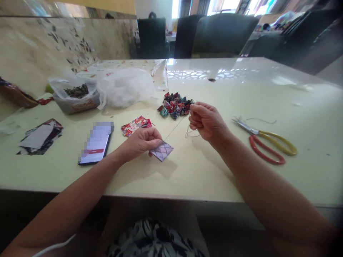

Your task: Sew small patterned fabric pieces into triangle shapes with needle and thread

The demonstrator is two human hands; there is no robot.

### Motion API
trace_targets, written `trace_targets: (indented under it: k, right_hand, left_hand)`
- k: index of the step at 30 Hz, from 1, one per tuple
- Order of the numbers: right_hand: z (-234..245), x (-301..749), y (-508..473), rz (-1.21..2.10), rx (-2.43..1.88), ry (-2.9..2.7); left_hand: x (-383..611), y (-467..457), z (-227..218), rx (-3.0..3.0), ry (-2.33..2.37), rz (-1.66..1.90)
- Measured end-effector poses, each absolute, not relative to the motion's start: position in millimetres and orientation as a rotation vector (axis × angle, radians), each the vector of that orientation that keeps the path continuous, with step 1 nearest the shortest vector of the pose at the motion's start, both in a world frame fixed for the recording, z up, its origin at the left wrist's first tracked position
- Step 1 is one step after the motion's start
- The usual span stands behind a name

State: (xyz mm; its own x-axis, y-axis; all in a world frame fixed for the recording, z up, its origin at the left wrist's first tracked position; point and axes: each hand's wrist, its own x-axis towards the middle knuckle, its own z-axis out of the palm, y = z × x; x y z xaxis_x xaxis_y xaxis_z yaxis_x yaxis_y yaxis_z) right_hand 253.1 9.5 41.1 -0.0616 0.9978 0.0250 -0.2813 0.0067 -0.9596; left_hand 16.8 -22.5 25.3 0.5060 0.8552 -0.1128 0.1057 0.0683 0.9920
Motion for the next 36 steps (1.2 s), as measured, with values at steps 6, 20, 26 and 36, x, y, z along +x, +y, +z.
trace_targets:
  k: [6, 20, 26, 36]
  right_hand:
    - [44, 247, 3, 1.272, -1.007, -1.141]
    - [17, 211, -19, 1.588, -1.069, -1.542]
    - [14, 207, -21, 1.488, -1.092, -1.544]
    - [17, 210, -22, 1.026, -1.093, -1.678]
  left_hand:
    - [17, -22, 24, 1.410, 0.910, 0.721]
    - [17, -21, 14, 1.412, 1.044, 1.034]
    - [19, -20, 13, 1.276, 1.006, 1.049]
    - [18, -19, 11, 1.235, 1.063, 1.089]
